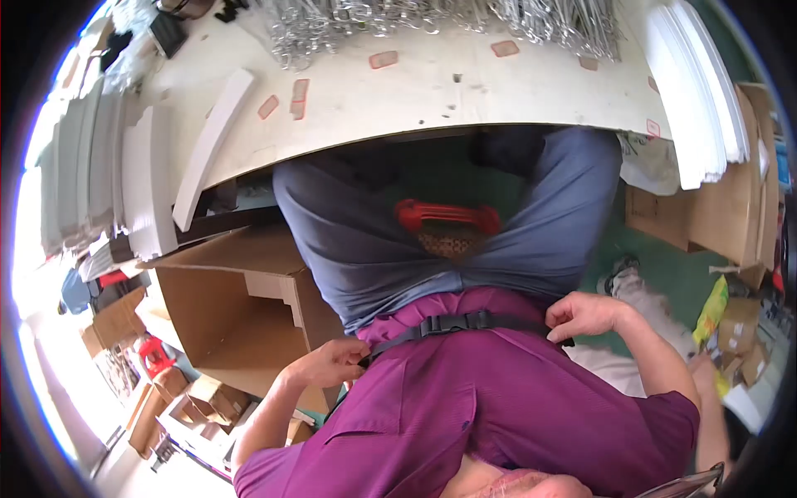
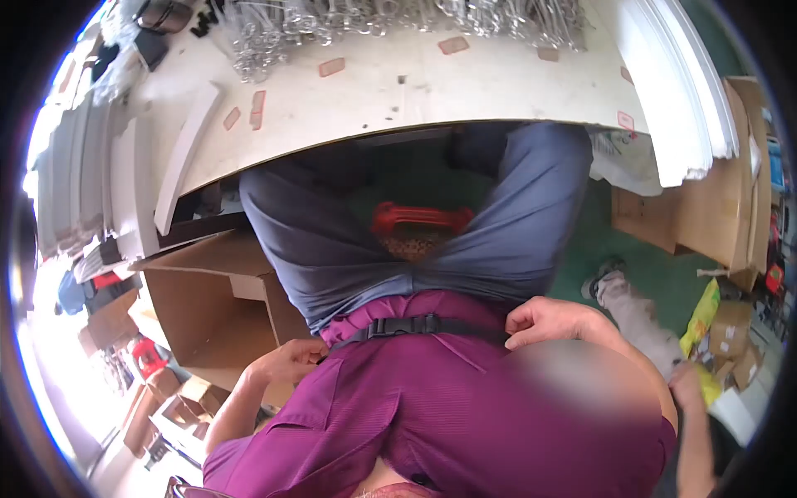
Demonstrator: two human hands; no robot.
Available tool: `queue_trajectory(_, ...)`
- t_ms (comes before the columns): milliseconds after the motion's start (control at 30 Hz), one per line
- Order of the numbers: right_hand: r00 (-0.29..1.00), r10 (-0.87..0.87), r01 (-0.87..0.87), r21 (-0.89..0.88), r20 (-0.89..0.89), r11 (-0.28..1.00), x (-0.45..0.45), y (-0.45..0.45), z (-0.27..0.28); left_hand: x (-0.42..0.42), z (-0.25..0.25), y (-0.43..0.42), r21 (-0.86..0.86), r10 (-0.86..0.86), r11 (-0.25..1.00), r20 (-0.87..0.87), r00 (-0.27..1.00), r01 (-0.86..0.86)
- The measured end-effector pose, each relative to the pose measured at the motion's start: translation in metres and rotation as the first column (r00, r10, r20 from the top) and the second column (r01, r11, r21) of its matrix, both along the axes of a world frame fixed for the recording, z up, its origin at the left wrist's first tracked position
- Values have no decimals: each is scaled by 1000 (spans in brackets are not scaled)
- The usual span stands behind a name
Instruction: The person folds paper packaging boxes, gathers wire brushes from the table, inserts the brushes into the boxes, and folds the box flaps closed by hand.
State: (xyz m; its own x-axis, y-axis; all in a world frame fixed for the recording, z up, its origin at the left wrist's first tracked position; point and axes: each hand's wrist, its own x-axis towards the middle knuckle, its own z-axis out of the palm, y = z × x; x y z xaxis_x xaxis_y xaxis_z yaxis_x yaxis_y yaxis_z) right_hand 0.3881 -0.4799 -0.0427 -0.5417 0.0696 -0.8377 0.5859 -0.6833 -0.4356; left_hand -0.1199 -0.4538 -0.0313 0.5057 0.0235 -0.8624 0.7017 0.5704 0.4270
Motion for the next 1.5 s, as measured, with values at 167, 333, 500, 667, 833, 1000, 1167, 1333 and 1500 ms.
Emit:
queue_trajectory(167,954,-297,289,-155,-31,945,7,-28,-15,-1,9,6,-214,305,930,-10,952,-300)
queue_trajectory(333,980,-196,192,-159,-10,968,16,-22,-23,-9,-8,0,-167,277,950,47,960,-266)
queue_trajectory(500,998,-31,38,-138,49,990,22,-12,-26,3,-3,14,-266,198,949,75,977,-171)
queue_trajectory(667,987,-146,157,-223,66,962,40,-23,-33,9,8,3,-201,202,962,67,977,-185)
queue_trajectory(833,988,-19,45,-166,151,985,33,-16,-32,4,-1,-17,-210,418,894,73,905,-396)
queue_trajectory(1000,979,12,15,-128,202,992,25,-8,-22,6,8,-20,-137,352,931,105,930,-337)
queue_trajectory(1167,983,-65,93,-162,172,982,16,-1,-14,5,8,-21,-123,336,937,71,939,-326)
queue_trajectory(1333,990,-19,33,-101,143,994,34,-18,-27,14,19,-16,49,182,982,16,983,-183)
queue_trajectory(1500,975,149,-135,-95,165,986,17,-2,-1,17,26,-10,22,-156,987,-50,987,157)
